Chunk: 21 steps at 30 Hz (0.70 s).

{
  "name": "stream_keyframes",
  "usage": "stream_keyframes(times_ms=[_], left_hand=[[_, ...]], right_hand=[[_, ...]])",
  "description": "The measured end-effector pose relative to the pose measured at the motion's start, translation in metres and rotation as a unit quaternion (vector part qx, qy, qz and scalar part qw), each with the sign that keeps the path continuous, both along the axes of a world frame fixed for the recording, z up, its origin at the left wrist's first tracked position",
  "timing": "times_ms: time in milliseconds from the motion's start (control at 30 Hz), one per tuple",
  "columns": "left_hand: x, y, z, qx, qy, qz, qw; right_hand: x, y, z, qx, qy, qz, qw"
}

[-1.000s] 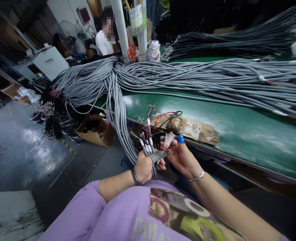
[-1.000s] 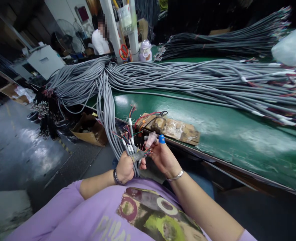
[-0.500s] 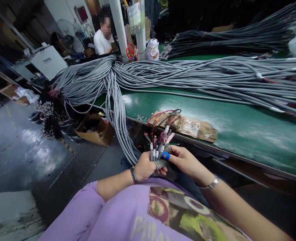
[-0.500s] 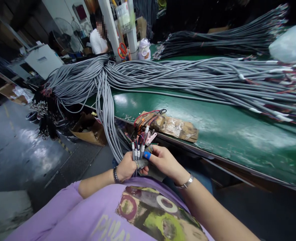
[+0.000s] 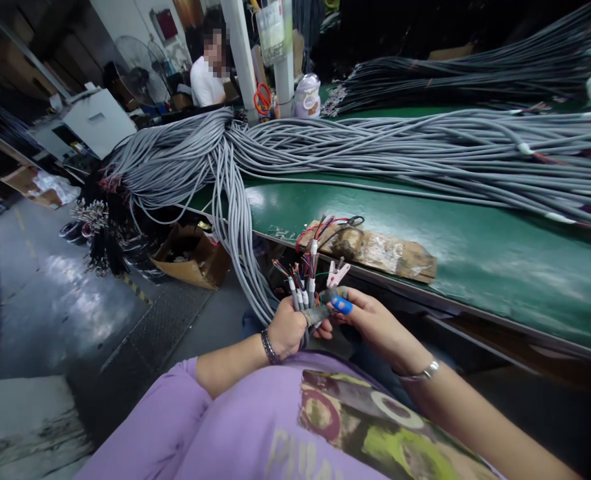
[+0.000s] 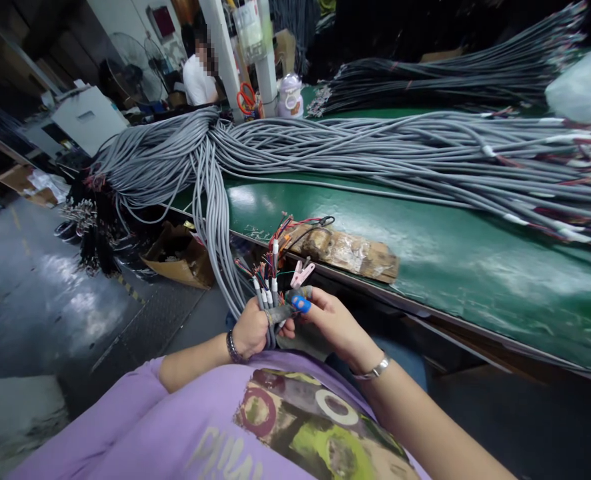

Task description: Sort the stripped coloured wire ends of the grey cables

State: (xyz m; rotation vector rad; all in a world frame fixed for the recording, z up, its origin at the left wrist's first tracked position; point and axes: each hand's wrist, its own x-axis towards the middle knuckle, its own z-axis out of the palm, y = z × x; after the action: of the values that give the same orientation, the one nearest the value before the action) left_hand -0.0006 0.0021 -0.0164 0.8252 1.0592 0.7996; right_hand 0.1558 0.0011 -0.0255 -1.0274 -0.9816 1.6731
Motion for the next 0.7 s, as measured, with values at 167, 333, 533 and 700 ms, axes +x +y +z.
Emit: stream_keyframes(times_ms=[167,333,533,700], left_hand=[[-0.001,0.000,-0.004,0.002,0.003,-0.006,1.000],[0.000,-0.001,-0.002,0.009,0.003,0.027,1.000],[-0.003,0.000,0.005,-0.012,-0.044,0.022,0.999],[-0.001,0.006,0.018,-0.030,-0.093,0.005,0.995]], right_hand=[[-0.014,-0.001,0.015,0.014,0.024,0.012,1.000],[-0.020,-0.004,0.008,-0.016,0.036,-0.065,0.997],[-0.007,0.007,-0.011,-0.068,0.113,-0.135,0.982],[0.001,0.031,-0.009,-0.100,0.150,-0.047,0.982]])
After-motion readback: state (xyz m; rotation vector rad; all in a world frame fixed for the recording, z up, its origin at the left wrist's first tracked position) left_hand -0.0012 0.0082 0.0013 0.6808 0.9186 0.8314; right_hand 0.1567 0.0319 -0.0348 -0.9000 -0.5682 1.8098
